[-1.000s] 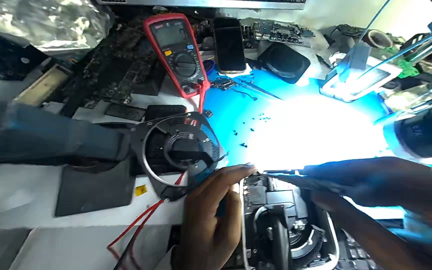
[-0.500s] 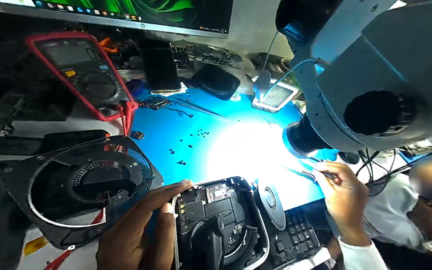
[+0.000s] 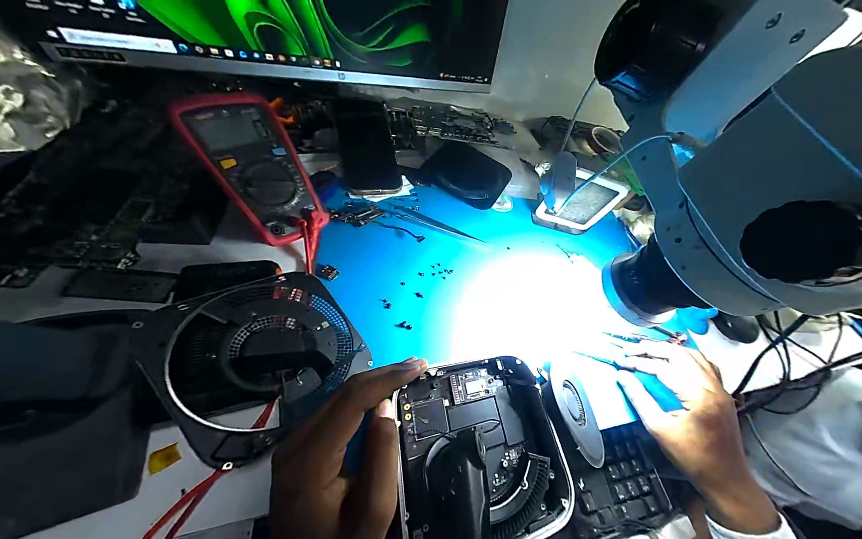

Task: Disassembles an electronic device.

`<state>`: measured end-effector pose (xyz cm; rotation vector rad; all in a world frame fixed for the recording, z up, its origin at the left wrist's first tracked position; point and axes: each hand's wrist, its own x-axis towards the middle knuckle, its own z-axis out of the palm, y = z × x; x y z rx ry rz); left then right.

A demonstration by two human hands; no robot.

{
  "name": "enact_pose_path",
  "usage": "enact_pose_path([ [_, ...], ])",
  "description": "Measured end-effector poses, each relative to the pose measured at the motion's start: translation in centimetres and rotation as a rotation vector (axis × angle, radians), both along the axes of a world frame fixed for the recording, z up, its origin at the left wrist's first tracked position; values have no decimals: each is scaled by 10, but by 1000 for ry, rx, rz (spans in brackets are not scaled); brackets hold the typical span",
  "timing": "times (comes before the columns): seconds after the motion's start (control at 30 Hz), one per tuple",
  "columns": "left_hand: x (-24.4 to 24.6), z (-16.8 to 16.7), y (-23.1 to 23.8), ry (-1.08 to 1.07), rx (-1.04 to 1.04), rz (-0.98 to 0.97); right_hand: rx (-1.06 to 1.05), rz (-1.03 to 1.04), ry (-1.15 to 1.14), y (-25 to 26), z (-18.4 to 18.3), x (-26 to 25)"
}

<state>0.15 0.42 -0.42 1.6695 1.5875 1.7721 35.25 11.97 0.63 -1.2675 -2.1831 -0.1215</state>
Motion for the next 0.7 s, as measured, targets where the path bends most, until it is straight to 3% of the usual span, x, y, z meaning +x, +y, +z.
enact_pose_path([
  [0.13, 0, 0, -1, 1, -9, 5, 52, -118, -12, 20, 14, 6],
  [0.33, 0, 0, 0, 10, 3, 2, -219, -215, -186, 65, 33, 29],
  [0.5, 0, 2, -1, 19, -17, 1, -281, -222, -260, 72, 45, 39],
  [0.57, -1, 2, -1, 16, -25, -14, -279, -217, -192, 67, 52, 47],
  [0.7, -2, 1, -1, 11, -21, -42, -187, -203, 217, 33, 68, 39],
])
